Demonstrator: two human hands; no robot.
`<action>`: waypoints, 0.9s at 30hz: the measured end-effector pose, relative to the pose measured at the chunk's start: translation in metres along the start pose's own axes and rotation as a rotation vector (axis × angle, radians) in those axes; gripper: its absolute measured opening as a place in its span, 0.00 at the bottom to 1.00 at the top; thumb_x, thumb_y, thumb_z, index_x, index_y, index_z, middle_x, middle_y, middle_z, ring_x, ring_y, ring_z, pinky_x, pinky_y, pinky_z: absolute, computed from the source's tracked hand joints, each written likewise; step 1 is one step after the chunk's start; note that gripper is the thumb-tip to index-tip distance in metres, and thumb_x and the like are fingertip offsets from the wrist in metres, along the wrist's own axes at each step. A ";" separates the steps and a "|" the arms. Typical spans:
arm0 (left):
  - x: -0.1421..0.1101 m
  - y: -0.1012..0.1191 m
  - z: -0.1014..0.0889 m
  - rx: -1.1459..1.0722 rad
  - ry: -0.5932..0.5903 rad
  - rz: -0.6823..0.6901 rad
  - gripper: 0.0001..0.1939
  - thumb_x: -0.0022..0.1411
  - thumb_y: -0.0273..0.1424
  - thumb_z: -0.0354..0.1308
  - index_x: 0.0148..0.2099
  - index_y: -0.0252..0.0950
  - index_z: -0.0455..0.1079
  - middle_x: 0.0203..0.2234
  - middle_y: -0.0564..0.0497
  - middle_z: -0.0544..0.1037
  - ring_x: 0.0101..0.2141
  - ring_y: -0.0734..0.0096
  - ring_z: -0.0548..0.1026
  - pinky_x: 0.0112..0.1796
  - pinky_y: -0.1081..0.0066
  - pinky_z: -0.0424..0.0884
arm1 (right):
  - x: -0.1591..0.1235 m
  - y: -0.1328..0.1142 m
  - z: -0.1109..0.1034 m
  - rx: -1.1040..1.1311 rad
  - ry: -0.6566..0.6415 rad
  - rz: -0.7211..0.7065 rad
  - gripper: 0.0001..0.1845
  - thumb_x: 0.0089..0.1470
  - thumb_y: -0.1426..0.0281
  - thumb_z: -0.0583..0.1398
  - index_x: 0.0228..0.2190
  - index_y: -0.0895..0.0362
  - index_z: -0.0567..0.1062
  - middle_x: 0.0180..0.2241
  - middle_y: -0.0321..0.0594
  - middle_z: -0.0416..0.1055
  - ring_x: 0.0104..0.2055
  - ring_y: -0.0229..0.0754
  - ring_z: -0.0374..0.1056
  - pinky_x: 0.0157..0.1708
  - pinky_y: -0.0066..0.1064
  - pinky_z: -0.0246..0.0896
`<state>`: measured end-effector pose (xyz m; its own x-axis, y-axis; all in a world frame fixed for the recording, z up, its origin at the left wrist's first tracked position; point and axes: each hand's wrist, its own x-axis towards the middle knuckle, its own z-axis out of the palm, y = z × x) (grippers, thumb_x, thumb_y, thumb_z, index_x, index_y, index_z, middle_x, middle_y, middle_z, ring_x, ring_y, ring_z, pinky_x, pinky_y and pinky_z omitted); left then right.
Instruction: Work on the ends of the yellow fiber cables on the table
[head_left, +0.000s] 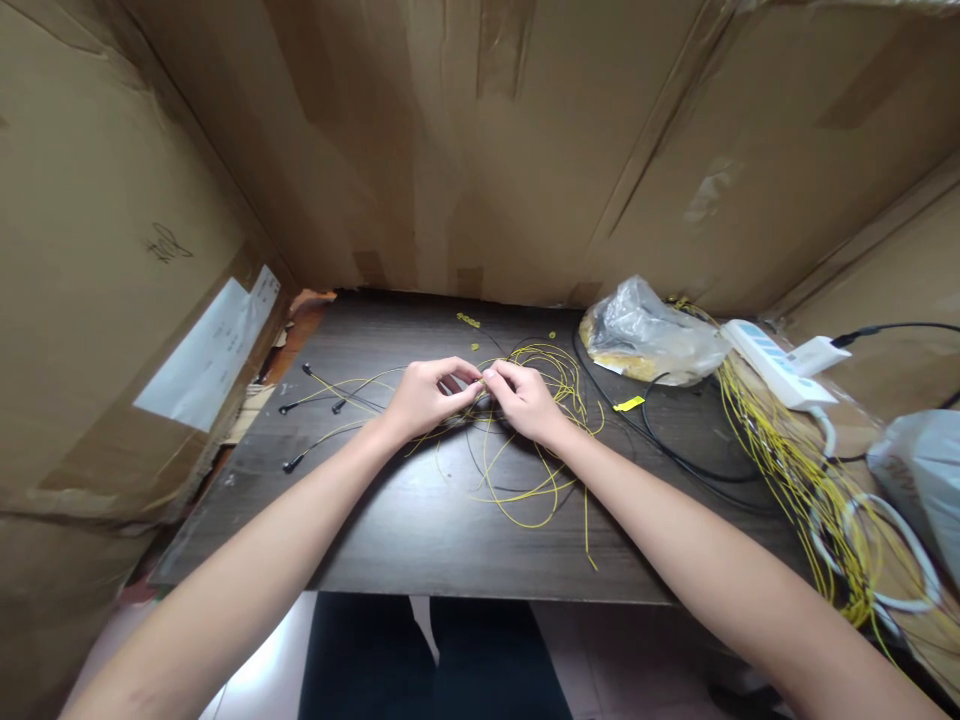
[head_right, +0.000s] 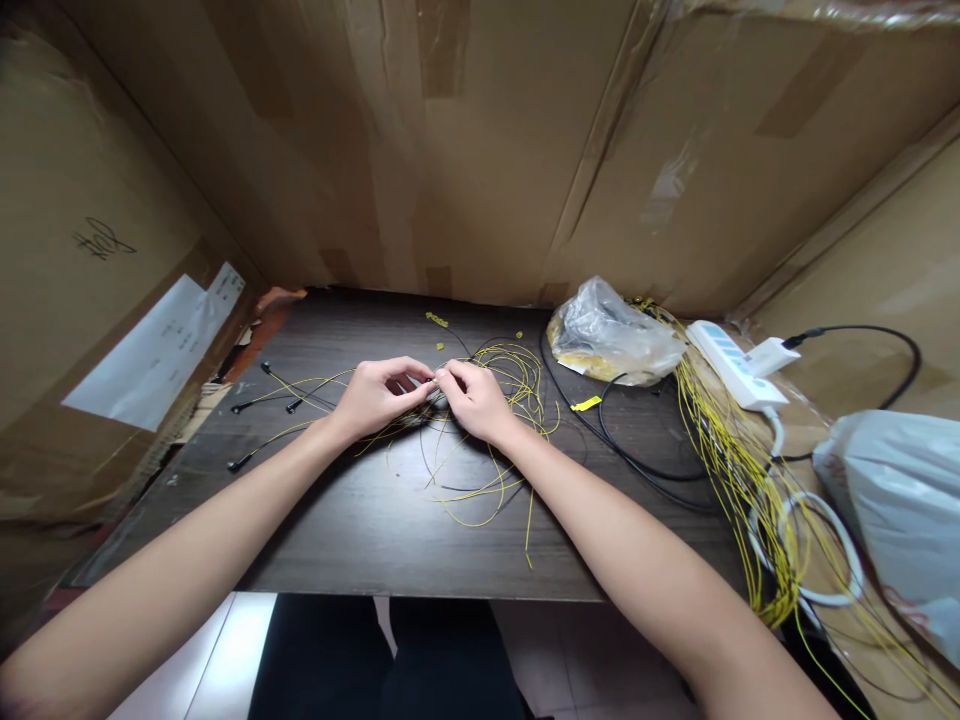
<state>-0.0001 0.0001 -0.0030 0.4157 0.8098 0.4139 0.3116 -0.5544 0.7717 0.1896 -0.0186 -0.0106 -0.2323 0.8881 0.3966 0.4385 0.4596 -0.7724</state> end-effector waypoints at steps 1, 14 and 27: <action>0.000 0.000 0.000 0.000 0.001 -0.003 0.08 0.60 0.33 0.65 0.38 0.33 0.79 0.26 0.52 0.82 0.23 0.76 0.76 0.27 0.78 0.73 | 0.000 0.000 0.000 0.009 -0.001 0.001 0.19 0.65 0.61 0.52 0.23 0.55 0.65 0.22 0.34 0.62 0.27 0.38 0.59 0.30 0.31 0.52; 0.001 -0.002 -0.002 0.020 0.010 0.007 0.09 0.61 0.35 0.66 0.38 0.34 0.80 0.26 0.51 0.82 0.24 0.75 0.77 0.27 0.77 0.72 | 0.000 -0.003 0.001 0.058 0.028 0.014 0.09 0.58 0.65 0.57 0.28 0.55 0.70 0.25 0.35 0.67 0.27 0.38 0.60 0.29 0.30 0.54; 0.001 0.000 -0.001 0.012 0.013 -0.006 0.08 0.60 0.34 0.64 0.39 0.34 0.80 0.27 0.51 0.82 0.24 0.76 0.76 0.27 0.78 0.72 | 0.000 -0.001 0.000 0.040 0.038 -0.025 0.08 0.59 0.65 0.57 0.31 0.56 0.71 0.29 0.37 0.69 0.30 0.40 0.63 0.31 0.31 0.56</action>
<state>-0.0007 0.0012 -0.0014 0.4029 0.8157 0.4151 0.3241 -0.5513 0.7688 0.1893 -0.0193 -0.0101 -0.2099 0.8761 0.4341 0.3981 0.4821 -0.7805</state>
